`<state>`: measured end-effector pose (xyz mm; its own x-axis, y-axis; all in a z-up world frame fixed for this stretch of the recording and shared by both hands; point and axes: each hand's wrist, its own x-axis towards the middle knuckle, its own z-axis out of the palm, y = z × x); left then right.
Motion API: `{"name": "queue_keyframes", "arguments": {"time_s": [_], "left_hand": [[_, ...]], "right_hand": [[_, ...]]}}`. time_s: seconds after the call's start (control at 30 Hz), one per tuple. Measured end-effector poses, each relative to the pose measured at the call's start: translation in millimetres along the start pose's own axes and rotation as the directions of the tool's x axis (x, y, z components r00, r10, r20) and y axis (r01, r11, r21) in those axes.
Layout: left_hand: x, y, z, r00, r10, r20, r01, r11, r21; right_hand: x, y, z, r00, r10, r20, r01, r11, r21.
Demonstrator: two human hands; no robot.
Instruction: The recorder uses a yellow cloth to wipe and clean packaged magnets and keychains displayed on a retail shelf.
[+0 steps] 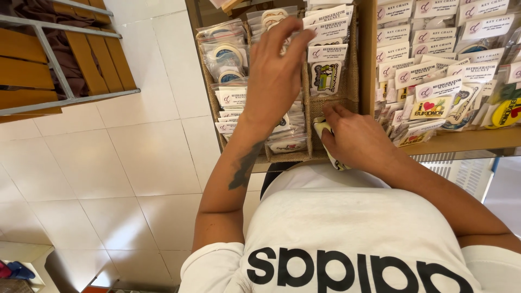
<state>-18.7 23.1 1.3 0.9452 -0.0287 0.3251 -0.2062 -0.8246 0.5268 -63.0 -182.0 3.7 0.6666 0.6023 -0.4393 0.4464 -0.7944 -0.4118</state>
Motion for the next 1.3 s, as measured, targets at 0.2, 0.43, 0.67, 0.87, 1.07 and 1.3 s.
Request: {"name": "queue_keyframes", "arguments": {"time_s": [0.2,0.43,0.67,0.87,1.07,1.3], "left_hand": [[-42.4,-0.3,-61.7,0.953,-0.268,0.139,0.266,0.963,0.035],[-79.3,-14.7,-65.2,0.902,-0.382,0.203,0.389,0.921,0.005],[-84.2,-24.0,-49.1,0.929,-0.346,0.135,0.350,0.937,-0.009],[-79.3,-22.3,-48.0,0.958,-0.266,0.103,0.277,0.955,-0.108],[-83.1,-18.0,-54.7,0.942,-0.316,0.111,0.335,0.880,-0.338],[-93.0,-20.0,-50.3,0.866,-0.454,0.209,0.480,0.641,-0.599]], "right_hand": [[-5.9,-7.0,-32.6,1.000,0.026,-0.004,-0.025,0.987,0.162],[-8.9,-35.2,-65.1,0.985,0.035,-0.171,0.052,0.878,0.477],[3.5,-36.0,-35.5,0.986,0.009,-0.165,0.079,0.852,0.517],[5.3,-34.2,-25.9,0.997,0.074,-0.029,-0.050,0.870,0.490],[5.9,-22.9,-16.7,0.996,0.052,-0.071,-0.008,0.853,0.522],[6.0,-23.8,-17.2,0.997,0.036,-0.070,0.007,0.846,0.533]]}}
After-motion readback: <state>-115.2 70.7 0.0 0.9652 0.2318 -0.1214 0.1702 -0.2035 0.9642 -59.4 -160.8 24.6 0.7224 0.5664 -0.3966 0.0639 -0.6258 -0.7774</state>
